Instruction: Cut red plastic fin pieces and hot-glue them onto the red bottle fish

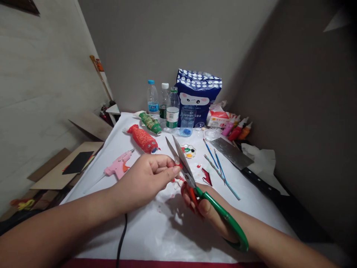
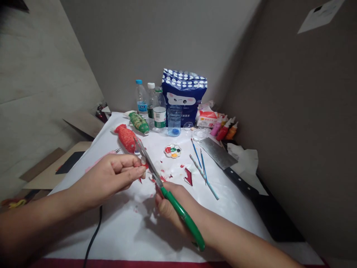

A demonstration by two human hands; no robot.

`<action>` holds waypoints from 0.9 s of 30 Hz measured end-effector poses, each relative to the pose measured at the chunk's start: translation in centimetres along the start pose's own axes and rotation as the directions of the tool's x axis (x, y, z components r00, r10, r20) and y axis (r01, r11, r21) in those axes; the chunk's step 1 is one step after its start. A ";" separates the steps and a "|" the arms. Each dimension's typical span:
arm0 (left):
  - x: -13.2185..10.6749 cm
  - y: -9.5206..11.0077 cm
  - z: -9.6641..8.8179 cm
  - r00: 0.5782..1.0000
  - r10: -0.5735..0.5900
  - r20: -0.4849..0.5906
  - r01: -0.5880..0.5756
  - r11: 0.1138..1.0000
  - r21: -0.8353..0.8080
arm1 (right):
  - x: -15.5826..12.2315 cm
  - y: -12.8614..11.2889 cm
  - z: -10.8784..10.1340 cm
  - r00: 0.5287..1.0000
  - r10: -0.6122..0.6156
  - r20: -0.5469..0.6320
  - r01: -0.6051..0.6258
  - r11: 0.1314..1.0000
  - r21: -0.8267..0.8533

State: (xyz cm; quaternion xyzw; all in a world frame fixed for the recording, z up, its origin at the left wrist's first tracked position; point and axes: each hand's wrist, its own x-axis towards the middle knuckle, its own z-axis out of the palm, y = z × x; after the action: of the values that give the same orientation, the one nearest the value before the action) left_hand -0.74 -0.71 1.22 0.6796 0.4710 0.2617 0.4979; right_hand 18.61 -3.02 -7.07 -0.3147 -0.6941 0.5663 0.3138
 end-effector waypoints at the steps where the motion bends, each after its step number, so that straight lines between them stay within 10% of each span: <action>1: 0.0 0.0 -0.1 1.000 0.007 0.008 -0.007 1.000 0.013 | 0.0 -0.2 -0.2 1.000 0.009 0.006 -0.008 1.000 -0.009; 17: -0.1 0.0 -0.6 0.999 0.047 -0.011 -0.045 0.988 0.146 | -0.6 -1.5 -1.8 0.983 -0.028 0.181 0.076 0.962 -0.263; 27: 0.2 -0.2 -0.5 0.998 0.061 -0.024 -0.057 0.987 0.150 | 0.0 -1.1 -1.0 0.994 -0.045 0.096 0.054 0.994 -0.097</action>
State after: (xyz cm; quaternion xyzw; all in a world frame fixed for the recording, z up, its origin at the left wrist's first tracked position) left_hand -1.13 -0.28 1.25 0.7250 0.4758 0.2499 0.4308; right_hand 19.35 -2.58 -5.82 -0.2858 -0.7431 0.5372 0.2786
